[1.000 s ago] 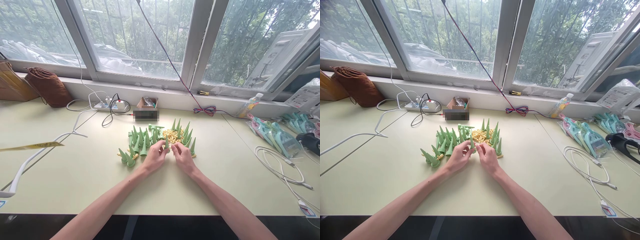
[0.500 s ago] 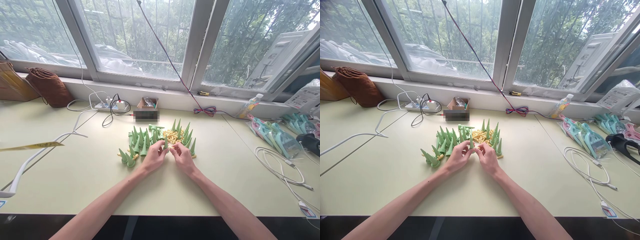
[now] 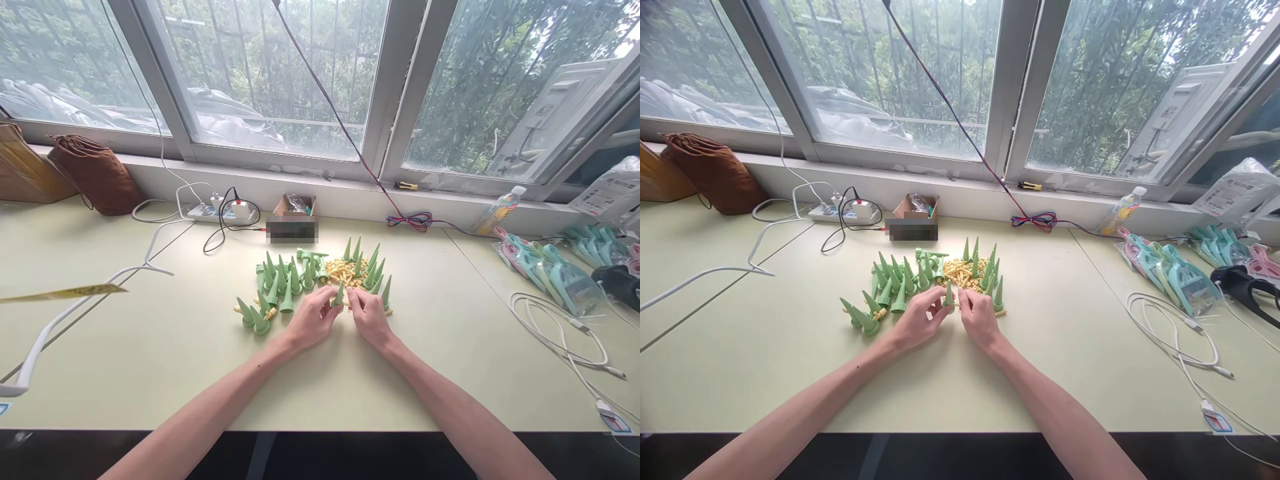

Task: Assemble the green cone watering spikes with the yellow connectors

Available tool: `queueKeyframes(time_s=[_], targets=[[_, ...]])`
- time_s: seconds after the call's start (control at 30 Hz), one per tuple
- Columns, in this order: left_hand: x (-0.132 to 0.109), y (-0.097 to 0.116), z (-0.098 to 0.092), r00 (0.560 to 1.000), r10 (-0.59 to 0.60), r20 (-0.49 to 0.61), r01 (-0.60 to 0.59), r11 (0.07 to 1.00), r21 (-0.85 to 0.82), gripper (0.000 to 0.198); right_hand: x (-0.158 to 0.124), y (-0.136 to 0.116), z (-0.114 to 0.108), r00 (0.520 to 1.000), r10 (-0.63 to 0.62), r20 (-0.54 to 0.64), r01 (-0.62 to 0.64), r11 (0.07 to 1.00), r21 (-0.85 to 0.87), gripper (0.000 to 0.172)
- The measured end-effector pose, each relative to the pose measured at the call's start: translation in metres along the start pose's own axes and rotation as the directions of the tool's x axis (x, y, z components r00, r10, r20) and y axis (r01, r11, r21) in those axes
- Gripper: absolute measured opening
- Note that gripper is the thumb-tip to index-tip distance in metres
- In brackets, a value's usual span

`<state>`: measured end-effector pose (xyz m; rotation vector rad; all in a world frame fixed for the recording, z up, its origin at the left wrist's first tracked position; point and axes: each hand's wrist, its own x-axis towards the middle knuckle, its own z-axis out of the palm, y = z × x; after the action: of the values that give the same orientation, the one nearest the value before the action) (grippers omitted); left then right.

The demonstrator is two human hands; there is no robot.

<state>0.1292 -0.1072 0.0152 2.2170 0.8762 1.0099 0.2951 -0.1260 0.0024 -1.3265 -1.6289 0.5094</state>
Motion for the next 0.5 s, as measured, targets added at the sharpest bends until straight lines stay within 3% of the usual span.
queueKeyframes(time_s=[0.27,0.5], targets=[[-0.001,0.000,0.002,1.000,0.012,-0.012,-0.012,1.000,-0.007,0.014,0.000,0.001,0.001,1.000,0.017,-0.010,-0.017,1.000,-0.010,0.045],[0.003,0.005,0.001,0.982,-0.188,-0.026,0.180,0.966,-0.184,0.018,-0.001,-0.009,-0.004,0.998,0.060,0.009,-0.060,0.994,0.093,0.032]])
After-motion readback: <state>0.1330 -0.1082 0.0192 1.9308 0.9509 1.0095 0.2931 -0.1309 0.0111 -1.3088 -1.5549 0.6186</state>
